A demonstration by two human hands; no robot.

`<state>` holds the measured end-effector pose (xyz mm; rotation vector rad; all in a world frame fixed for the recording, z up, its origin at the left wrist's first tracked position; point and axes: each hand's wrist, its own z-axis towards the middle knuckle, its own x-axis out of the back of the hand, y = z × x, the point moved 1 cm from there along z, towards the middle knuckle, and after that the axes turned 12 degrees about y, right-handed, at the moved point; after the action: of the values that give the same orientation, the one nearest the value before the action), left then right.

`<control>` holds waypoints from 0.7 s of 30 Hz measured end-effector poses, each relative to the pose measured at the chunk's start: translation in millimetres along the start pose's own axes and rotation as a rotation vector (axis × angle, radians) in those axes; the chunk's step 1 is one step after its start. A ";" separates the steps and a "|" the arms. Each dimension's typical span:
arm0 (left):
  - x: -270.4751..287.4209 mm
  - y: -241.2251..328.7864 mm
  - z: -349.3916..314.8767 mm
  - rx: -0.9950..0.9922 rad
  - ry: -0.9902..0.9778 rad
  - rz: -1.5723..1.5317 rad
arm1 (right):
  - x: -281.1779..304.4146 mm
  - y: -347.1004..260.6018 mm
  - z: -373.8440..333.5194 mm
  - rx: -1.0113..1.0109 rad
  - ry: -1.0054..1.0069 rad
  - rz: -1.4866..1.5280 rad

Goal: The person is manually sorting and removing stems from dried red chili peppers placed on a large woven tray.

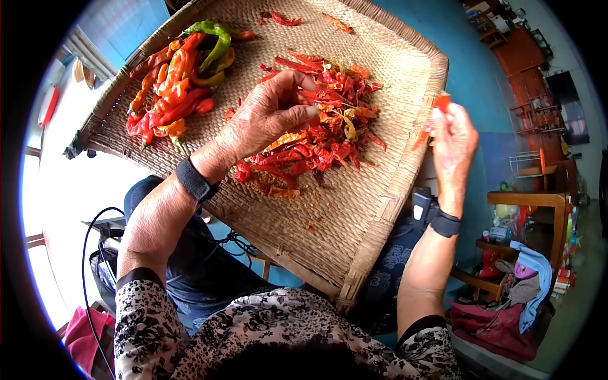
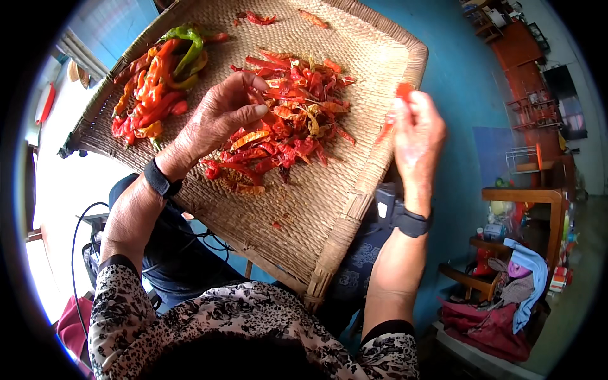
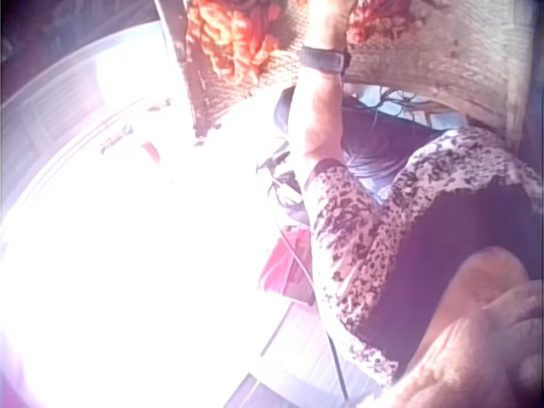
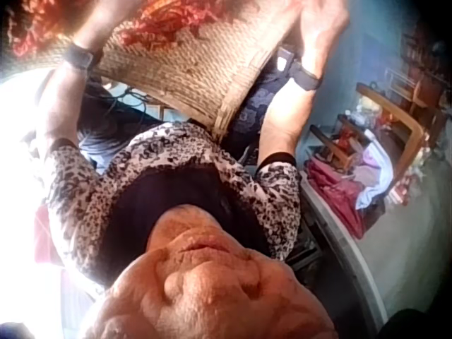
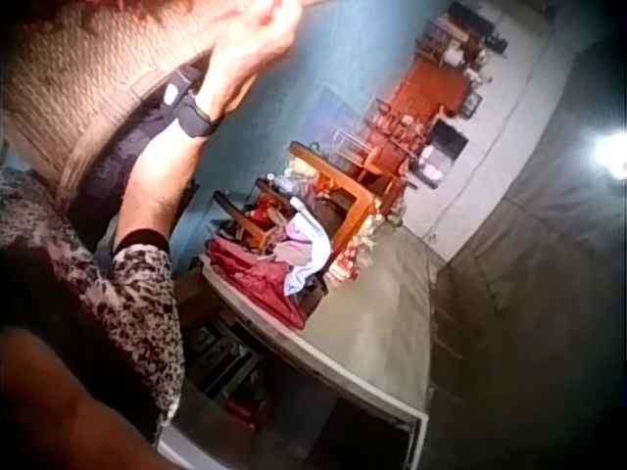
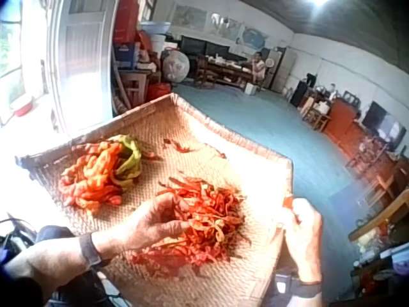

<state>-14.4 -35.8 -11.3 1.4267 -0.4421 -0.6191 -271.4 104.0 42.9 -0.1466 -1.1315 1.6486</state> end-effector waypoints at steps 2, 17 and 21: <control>-0.8 0.8 -0.3 0.064 0.004 -0.010 | 21.1 18.2 14.0 0.013 0.006 -0.131; -12.9 -7.7 -7.1 0.181 -0.179 -0.116 | -45.5 -48.2 -41.8 0.148 -0.642 0.061; -14.9 -6.6 -7.5 0.144 -0.168 -0.221 | -54.9 -44.7 -45.3 0.253 -0.602 0.001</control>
<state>-22.1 -20.7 -17.5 1.5793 -0.4721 -0.9052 -190.9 85.3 27.5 0.5450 -1.3384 1.8779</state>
